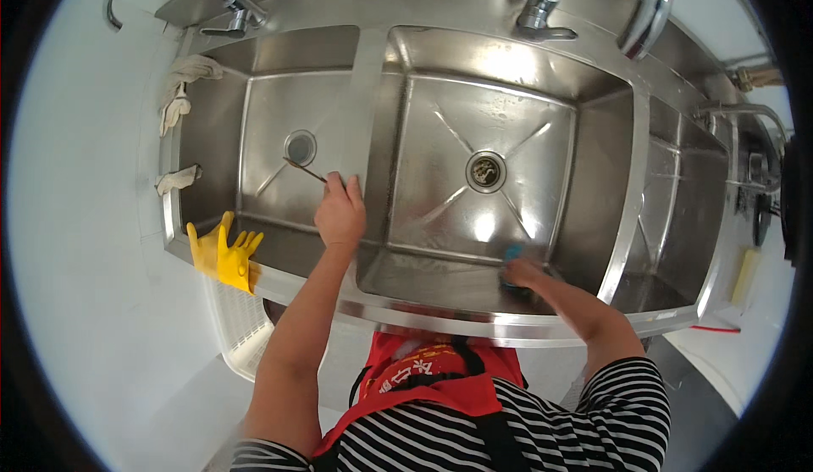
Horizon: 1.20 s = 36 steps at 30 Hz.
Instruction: Cleaning a commercial stainless steel kitchen sink with a sponge.
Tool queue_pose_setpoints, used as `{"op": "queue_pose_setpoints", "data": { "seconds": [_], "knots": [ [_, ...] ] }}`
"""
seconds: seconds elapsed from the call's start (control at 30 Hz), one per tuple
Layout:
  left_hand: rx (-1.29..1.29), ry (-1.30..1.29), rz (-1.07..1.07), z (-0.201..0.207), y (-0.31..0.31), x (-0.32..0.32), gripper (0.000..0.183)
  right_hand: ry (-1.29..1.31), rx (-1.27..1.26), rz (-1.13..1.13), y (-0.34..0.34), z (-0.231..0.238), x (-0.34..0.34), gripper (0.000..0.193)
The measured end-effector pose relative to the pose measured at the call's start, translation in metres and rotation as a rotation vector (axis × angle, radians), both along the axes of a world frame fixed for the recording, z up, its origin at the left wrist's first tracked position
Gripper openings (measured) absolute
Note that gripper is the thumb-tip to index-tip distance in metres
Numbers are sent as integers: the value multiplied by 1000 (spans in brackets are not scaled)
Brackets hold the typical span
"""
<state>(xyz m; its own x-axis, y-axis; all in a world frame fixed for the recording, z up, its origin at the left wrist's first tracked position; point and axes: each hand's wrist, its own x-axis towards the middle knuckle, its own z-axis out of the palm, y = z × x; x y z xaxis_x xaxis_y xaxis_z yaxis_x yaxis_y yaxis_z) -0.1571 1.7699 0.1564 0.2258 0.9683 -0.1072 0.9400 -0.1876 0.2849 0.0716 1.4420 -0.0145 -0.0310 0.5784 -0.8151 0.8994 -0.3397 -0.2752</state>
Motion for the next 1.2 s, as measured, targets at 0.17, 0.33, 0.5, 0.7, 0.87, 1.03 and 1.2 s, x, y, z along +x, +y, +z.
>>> {"op": "queue_pose_setpoints", "data": {
  "seconds": [0.17,0.33,0.5,0.7,0.87,1.03,1.2],
  "knots": [
    [-20,-41,11,1,-1,4,35,143,58,442,23,-74,-47,28],
    [-19,-42,-8,0,-3,5,34,637,307,-266,164,-41,-191,36],
    [-55,1,20,0,2,-1,33,829,372,-213,136,41,-154,37],
    [-44,-82,-1,8,1,0,38,589,205,-352,-7,138,-10,35],
    [-45,-21,21,4,-2,7,36,135,-254,-142,-12,92,23,37],
    [-64,-36,37,-1,-3,4,35,600,268,-306,85,87,-112,39],
    [-16,-48,-2,0,1,0,33,708,358,-381,96,78,-124,37]
  ]
}}
